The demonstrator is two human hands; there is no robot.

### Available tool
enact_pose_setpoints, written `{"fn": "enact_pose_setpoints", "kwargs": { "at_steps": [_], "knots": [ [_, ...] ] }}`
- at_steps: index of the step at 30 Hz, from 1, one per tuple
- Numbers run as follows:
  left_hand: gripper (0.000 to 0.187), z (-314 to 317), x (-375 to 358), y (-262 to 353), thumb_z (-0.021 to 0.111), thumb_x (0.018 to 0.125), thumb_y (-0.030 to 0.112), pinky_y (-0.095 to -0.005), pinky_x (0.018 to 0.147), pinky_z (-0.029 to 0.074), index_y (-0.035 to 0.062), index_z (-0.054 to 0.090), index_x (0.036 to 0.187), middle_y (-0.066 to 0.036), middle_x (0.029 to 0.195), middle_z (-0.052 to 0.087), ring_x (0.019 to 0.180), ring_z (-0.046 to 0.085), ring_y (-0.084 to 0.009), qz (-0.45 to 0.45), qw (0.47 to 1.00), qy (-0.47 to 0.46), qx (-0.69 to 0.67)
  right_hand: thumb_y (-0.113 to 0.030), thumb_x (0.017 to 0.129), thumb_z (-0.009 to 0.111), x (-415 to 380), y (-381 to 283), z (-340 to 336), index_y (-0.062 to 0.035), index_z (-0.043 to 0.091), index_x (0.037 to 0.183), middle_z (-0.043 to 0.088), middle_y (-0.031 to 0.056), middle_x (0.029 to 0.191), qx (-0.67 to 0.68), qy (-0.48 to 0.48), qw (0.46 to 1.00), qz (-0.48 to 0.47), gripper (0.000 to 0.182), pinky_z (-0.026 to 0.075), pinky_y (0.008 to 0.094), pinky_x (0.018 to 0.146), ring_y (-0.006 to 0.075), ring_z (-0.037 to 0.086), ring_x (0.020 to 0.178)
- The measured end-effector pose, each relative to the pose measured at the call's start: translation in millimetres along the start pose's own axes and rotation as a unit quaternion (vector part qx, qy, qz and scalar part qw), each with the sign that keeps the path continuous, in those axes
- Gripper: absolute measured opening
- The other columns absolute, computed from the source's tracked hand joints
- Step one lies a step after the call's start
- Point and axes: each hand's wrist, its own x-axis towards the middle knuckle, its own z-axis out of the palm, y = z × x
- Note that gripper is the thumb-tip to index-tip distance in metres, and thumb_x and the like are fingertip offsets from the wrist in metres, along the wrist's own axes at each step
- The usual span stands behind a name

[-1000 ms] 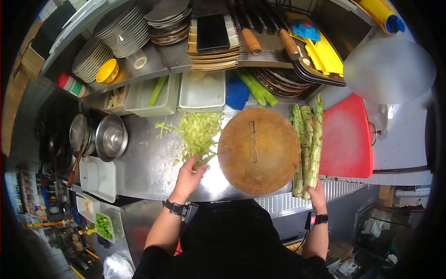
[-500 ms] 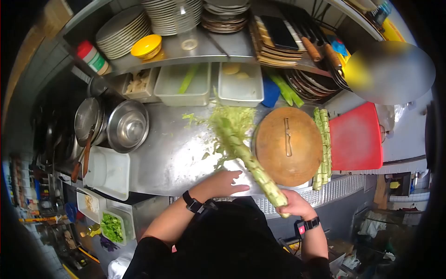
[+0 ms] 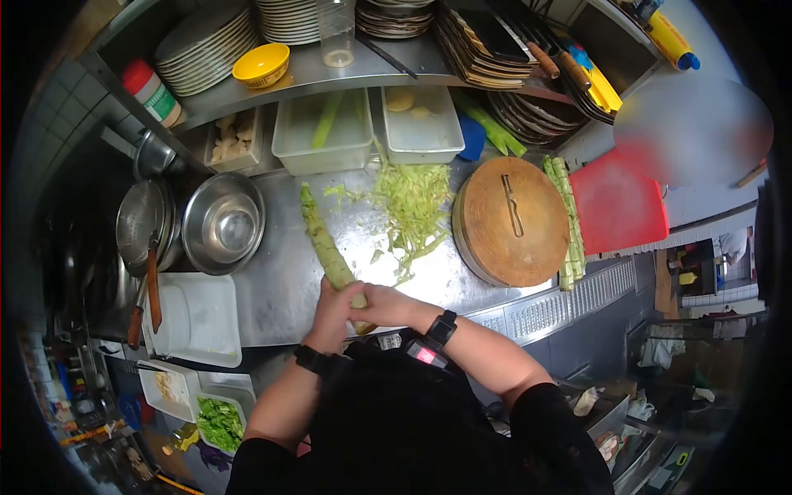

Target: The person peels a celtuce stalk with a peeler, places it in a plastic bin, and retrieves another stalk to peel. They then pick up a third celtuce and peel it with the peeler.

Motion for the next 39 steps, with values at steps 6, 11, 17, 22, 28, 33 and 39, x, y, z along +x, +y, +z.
{"fn": "enact_pose_setpoints", "kwargs": {
  "at_steps": [6,11,17,22,28,33,39],
  "knots": [
    [0.089,-84.2,-12.9,-28.3,0.068,0.089,0.002,-0.0362,0.093,0.055,0.0070,0.021,0.165,-0.013,0.126,0.062,0.110,0.065,-0.0258,0.092,0.985,0.025,0.141,-0.046,0.090,0.074,-18.1,27.7,-52.4,0.0035,0.068,0.121,0.072,0.0242,0.110,-0.055,0.139,0.987,-0.059,0.059,0.055,0.0470,0.092,0.0431,0.069,0.102],
    [0.104,-134.5,-11.9,-61.4,0.069,0.085,0.002,-0.0397,0.095,0.054,0.0076,0.008,0.168,-0.025,0.128,0.063,0.109,0.067,-0.0364,0.143,0.903,0.081,0.397,-0.022,0.091,0.072,-42.4,145.0,-132.0,0.0033,0.063,0.129,0.065,0.0283,0.125,-0.206,0.494,0.843,0.048,0.046,0.052,0.0493,0.101,0.0438,0.063,0.115],
    [0.109,-83.5,16.7,-92.5,0.072,0.085,0.012,-0.0493,0.098,0.054,0.0104,0.003,0.168,-0.033,0.121,0.063,0.108,0.065,-0.0488,0.123,0.861,0.081,0.486,-0.018,0.092,0.073,-68.3,219.8,-195.2,0.0044,0.059,0.135,0.064,0.0273,0.124,-0.255,0.529,0.803,0.101,0.051,0.049,0.0503,0.103,0.0453,0.060,0.117],
    [0.105,-7.0,27.3,-83.5,0.072,0.087,0.015,-0.0500,0.100,0.052,0.0136,0.005,0.169,-0.033,0.122,0.059,0.113,0.062,-0.0482,0.108,0.808,-0.106,0.569,-0.018,0.089,0.075,-65.1,236.9,-208.7,-0.0005,0.063,0.133,0.067,0.0238,0.113,-0.199,0.487,0.847,0.077,0.049,0.052,0.0493,0.094,0.0432,0.064,0.106],
    [0.098,38.0,1.2,-69.1,0.072,0.084,0.014,-0.0511,0.096,0.054,0.0236,0.021,0.168,-0.028,0.120,0.059,0.111,0.062,-0.0463,0.116,0.808,-0.043,0.576,-0.014,0.089,0.074,-63.7,247.7,-231.6,0.0038,0.066,0.125,0.071,0.0186,0.101,-0.080,0.439,0.890,0.099,0.041,0.055,0.0421,0.089,0.0340,0.069,0.097],
    [0.086,11.3,-30.2,-51.1,0.069,0.083,0.008,-0.0510,0.084,0.058,0.0284,0.040,0.161,-0.019,0.106,0.056,0.101,0.062,-0.0396,0.171,0.682,0.059,0.709,-0.013,0.096,0.070,-72.3,278.0,-244.1,0.0062,0.067,0.126,0.072,0.0051,0.104,0.277,0.362,0.889,0.044,0.036,0.052,0.0266,0.085,0.0100,0.065,0.096],
    [0.087,-48.9,-41.3,-46.7,0.072,0.078,0.004,-0.0486,0.084,0.057,0.0262,0.046,0.158,-0.019,0.108,0.055,0.098,0.062,-0.0391,0.236,0.598,0.085,0.761,-0.007,0.100,0.062,-111.0,224.3,-228.4,0.0028,0.059,0.140,0.069,0.0005,0.112,0.495,0.281,0.822,-0.027,0.041,0.050,0.0229,0.083,0.0076,0.064,0.092]
  ]
}}
